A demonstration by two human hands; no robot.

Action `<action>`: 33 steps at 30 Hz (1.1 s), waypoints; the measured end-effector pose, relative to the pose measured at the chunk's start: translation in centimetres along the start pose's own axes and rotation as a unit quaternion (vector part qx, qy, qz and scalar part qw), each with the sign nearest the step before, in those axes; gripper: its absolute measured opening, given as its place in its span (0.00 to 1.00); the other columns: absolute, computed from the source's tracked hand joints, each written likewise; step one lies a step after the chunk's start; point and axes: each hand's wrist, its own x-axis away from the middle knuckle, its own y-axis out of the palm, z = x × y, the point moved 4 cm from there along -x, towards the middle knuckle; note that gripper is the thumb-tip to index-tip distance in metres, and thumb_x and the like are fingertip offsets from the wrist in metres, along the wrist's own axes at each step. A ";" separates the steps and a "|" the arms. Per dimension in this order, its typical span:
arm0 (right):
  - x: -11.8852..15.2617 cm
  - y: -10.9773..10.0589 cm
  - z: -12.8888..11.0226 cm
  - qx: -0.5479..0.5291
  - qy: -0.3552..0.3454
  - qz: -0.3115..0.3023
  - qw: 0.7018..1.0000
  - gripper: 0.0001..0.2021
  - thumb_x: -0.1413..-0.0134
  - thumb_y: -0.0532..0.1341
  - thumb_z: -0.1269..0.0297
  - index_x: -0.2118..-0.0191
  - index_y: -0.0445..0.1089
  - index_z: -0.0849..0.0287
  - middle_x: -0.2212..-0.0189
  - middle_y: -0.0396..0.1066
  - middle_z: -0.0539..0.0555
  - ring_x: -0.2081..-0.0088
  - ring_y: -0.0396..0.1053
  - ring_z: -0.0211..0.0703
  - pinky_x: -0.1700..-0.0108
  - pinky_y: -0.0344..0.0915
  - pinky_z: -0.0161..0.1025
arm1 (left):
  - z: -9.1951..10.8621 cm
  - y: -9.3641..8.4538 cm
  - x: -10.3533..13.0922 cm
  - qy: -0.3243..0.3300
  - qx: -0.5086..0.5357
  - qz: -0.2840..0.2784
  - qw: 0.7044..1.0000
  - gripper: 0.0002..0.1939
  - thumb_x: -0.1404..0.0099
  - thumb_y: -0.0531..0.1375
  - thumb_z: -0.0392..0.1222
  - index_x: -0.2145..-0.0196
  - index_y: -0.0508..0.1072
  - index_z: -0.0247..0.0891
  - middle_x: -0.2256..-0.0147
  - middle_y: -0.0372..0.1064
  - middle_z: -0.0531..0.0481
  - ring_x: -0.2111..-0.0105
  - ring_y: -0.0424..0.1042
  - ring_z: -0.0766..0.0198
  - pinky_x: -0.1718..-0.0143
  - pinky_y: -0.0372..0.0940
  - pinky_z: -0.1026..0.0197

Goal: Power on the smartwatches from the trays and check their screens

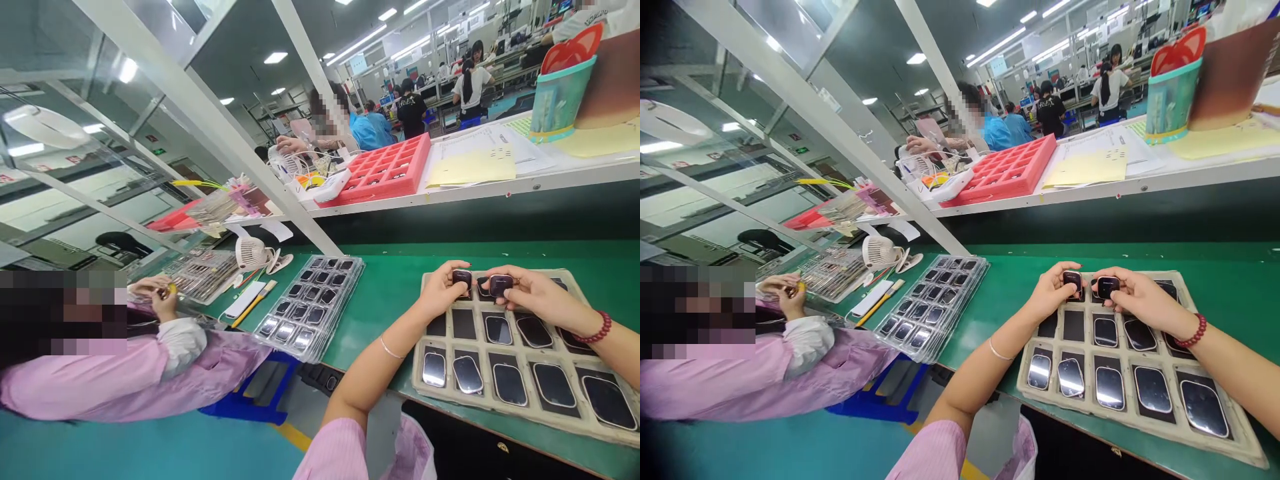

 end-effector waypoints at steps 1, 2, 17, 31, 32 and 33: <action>0.0 0.1 -0.1 0.001 -0.001 -0.002 1.000 0.21 0.49 0.66 0.60 0.48 0.69 0.55 0.60 0.76 0.57 0.63 0.75 0.49 0.66 0.72 0.40 | 0.0 0.0 0.0 -0.001 0.000 0.001 1.000 0.24 0.47 0.62 0.32 0.51 0.66 0.35 0.64 0.74 0.49 0.72 0.70 0.70 0.62 0.66 0.63; 0.1 0.1 -0.2 0.003 -0.003 -0.005 1.000 0.22 0.49 0.66 0.60 0.47 0.69 0.55 0.58 0.76 0.57 0.62 0.75 0.50 0.66 0.72 0.40 | -0.1 0.0 -0.1 -0.002 -0.002 0.001 1.000 0.26 0.48 0.61 0.31 0.50 0.65 0.36 0.64 0.74 0.49 0.71 0.71 0.70 0.62 0.66 0.63; -1.5 5.2 -0.2 0.277 -0.160 0.032 0.947 0.09 0.41 0.56 0.58 0.64 0.72 0.54 0.66 0.77 0.54 0.63 0.74 0.51 0.59 0.69 0.45 | 3.0 -1.8 4.6 0.126 -0.419 -0.012 0.899 0.06 0.39 0.59 0.37 0.67 0.77 0.37 0.50 0.74 0.43 0.43 0.66 0.57 0.38 0.55 0.52; 4.3 -0.8 -0.4 0.564 -0.196 0.019 0.802 0.13 0.41 0.58 0.55 0.70 0.76 0.55 0.58 0.75 0.61 0.53 0.70 0.63 0.51 0.66 0.59 | 2.9 0.5 5.7 0.142 -0.589 -0.092 0.791 0.11 0.36 0.59 0.44 0.57 0.75 0.40 0.37 0.58 0.42 0.34 0.52 0.49 0.36 0.50 0.44; 4.9 -1.7 0.1 0.573 -0.190 0.026 0.797 0.13 0.42 0.59 0.55 0.68 0.76 0.55 0.56 0.75 0.62 0.51 0.69 0.65 0.50 0.65 0.61 | 2.6 1.5 5.1 0.149 -0.588 -0.118 0.786 0.12 0.36 0.59 0.47 0.57 0.75 0.40 0.37 0.58 0.41 0.34 0.51 0.47 0.36 0.50 0.41; 5.5 -2.3 0.6 0.576 -0.183 0.033 0.796 0.12 0.43 0.60 0.54 0.66 0.77 0.55 0.53 0.74 0.63 0.49 0.68 0.67 0.48 0.64 0.63 | 2.2 2.5 4.6 0.153 -0.590 -0.140 0.780 0.14 0.37 0.60 0.50 0.58 0.75 0.39 0.37 0.58 0.40 0.34 0.51 0.45 0.37 0.50 0.39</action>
